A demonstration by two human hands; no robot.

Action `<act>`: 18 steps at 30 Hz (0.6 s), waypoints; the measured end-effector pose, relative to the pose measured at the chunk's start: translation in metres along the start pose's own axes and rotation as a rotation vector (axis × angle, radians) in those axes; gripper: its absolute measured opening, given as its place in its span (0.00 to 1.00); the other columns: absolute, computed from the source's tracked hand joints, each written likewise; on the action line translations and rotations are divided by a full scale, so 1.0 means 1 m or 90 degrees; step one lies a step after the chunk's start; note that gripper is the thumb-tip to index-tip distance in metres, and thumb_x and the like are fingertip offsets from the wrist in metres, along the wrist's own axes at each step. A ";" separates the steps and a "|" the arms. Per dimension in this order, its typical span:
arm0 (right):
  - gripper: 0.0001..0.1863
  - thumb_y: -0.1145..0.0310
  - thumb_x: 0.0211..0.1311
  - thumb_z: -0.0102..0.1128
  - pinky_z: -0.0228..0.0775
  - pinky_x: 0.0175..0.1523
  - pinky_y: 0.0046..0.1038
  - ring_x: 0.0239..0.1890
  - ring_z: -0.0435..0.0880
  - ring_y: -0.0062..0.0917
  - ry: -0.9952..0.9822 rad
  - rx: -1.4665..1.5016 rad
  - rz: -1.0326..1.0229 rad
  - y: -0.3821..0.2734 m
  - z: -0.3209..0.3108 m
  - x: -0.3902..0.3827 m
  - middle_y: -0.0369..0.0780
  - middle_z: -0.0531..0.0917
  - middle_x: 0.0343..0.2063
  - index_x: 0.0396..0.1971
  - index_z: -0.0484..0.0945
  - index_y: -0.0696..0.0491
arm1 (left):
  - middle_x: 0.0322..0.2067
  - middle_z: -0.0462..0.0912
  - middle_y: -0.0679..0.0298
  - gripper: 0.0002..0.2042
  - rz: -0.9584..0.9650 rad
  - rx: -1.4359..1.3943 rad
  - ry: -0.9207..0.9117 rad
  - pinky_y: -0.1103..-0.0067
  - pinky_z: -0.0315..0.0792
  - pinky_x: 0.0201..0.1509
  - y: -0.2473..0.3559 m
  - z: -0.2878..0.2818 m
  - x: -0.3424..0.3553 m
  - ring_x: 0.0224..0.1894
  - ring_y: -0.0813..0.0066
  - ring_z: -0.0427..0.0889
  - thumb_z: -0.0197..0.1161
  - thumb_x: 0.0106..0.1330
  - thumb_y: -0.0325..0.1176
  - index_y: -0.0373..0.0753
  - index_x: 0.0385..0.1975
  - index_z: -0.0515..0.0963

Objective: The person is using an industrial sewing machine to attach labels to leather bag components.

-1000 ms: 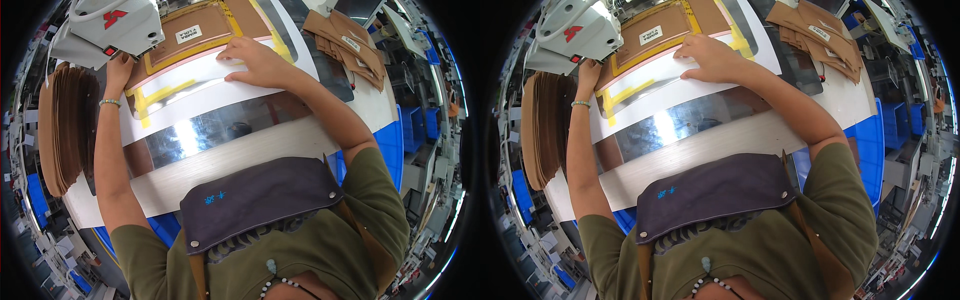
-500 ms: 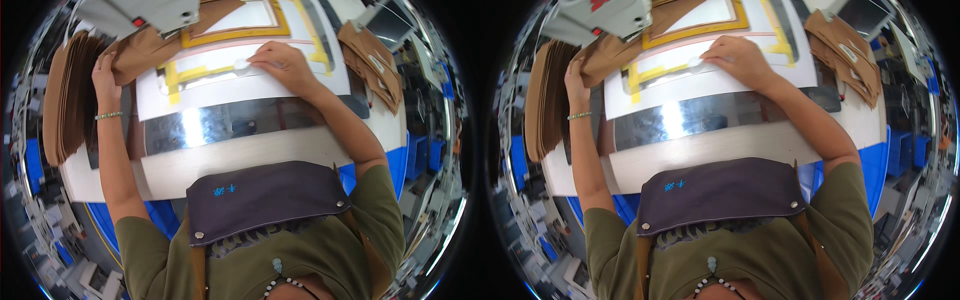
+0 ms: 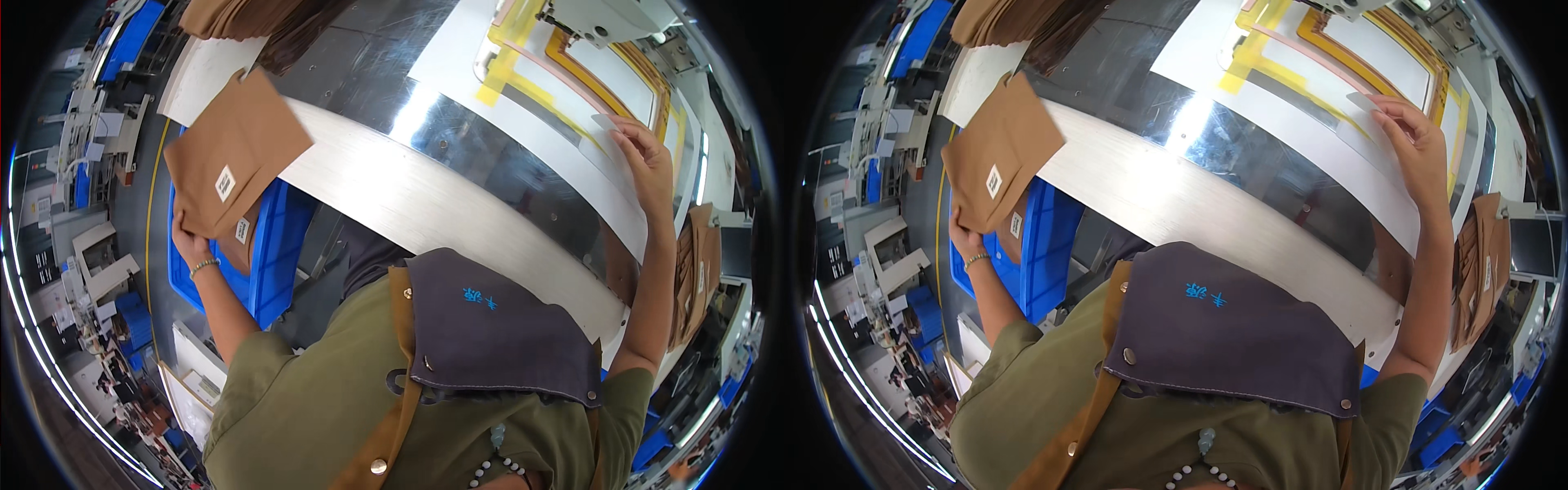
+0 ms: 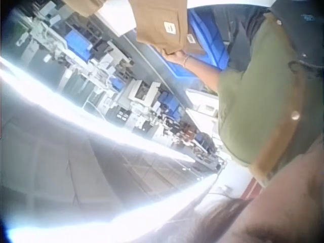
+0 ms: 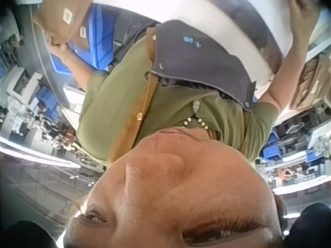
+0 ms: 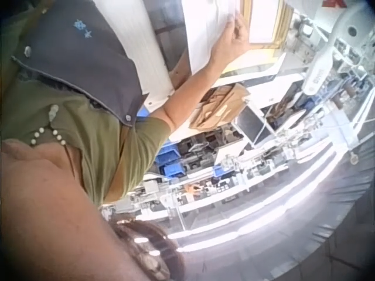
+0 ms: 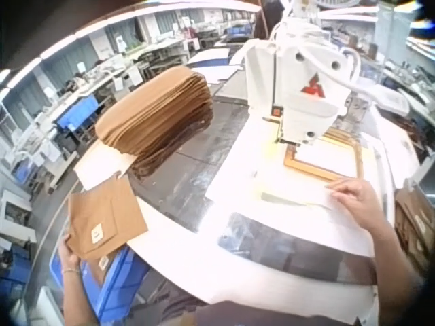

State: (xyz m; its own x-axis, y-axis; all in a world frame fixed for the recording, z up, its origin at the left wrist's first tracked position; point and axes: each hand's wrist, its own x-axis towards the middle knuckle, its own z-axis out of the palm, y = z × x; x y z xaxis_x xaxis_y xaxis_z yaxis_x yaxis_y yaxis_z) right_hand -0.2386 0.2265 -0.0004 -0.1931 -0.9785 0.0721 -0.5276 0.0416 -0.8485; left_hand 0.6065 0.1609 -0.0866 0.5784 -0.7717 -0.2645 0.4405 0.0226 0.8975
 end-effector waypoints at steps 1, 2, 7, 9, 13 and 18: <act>0.09 0.71 0.75 0.66 0.73 0.60 0.22 0.51 0.84 0.19 0.004 0.015 -0.068 -0.003 0.000 0.001 0.37 0.87 0.47 0.46 0.87 0.61 | 0.66 0.80 0.48 0.24 -0.006 -0.002 0.038 0.55 0.73 0.76 -0.011 -0.031 -0.003 0.69 0.49 0.79 0.58 0.71 0.28 0.27 0.66 0.75; 0.09 0.71 0.75 0.66 0.73 0.60 0.22 0.51 0.84 0.19 0.001 0.011 -0.069 -0.005 -0.002 0.002 0.37 0.87 0.47 0.46 0.87 0.61 | 0.66 0.80 0.49 0.24 -0.014 -0.003 0.074 0.54 0.73 0.76 -0.022 -0.061 -0.007 0.69 0.49 0.79 0.58 0.70 0.28 0.28 0.66 0.75; 0.10 0.72 0.77 0.63 0.71 0.62 0.22 0.54 0.81 0.19 -0.008 -0.072 -0.088 0.010 -0.017 0.003 0.36 0.85 0.50 0.47 0.86 0.63 | 0.64 0.82 0.49 0.23 -0.123 0.061 0.251 0.53 0.74 0.73 -0.078 -0.183 -0.013 0.67 0.50 0.80 0.61 0.69 0.31 0.31 0.63 0.78; 0.10 0.71 0.78 0.63 0.71 0.62 0.21 0.53 0.81 0.18 -0.006 -0.072 -0.066 0.015 -0.023 0.001 0.35 0.85 0.49 0.47 0.86 0.63 | 0.64 0.82 0.49 0.22 -0.146 0.061 0.288 0.53 0.74 0.73 -0.093 -0.198 -0.006 0.68 0.50 0.80 0.63 0.69 0.34 0.32 0.61 0.80; 0.11 0.70 0.78 0.63 0.72 0.57 0.19 0.49 0.81 0.15 0.010 -0.109 -0.009 0.018 -0.057 0.005 0.34 0.86 0.44 0.48 0.85 0.62 | 0.55 0.85 0.45 0.27 -0.112 0.855 0.486 0.51 0.76 0.63 -0.088 -0.173 0.020 0.59 0.42 0.82 0.72 0.63 0.46 0.31 0.55 0.82; 0.11 0.62 0.73 0.69 0.75 0.48 0.24 0.39 0.83 0.16 0.027 -0.266 -0.069 0.017 -0.076 0.073 0.33 0.87 0.35 0.44 0.89 0.55 | 0.55 0.84 0.46 0.19 0.854 0.788 0.268 0.56 0.76 0.64 -0.046 0.019 0.044 0.61 0.46 0.81 0.68 0.71 0.35 0.29 0.56 0.80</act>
State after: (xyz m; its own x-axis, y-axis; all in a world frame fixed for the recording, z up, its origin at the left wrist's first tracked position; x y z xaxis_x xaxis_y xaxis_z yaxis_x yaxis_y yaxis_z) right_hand -0.3242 0.1714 0.0303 -0.1476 -0.9728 0.1788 -0.8348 0.0256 -0.5499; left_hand 0.5988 0.1139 -0.1328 0.2670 -0.4420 0.8563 -0.9629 -0.1599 0.2176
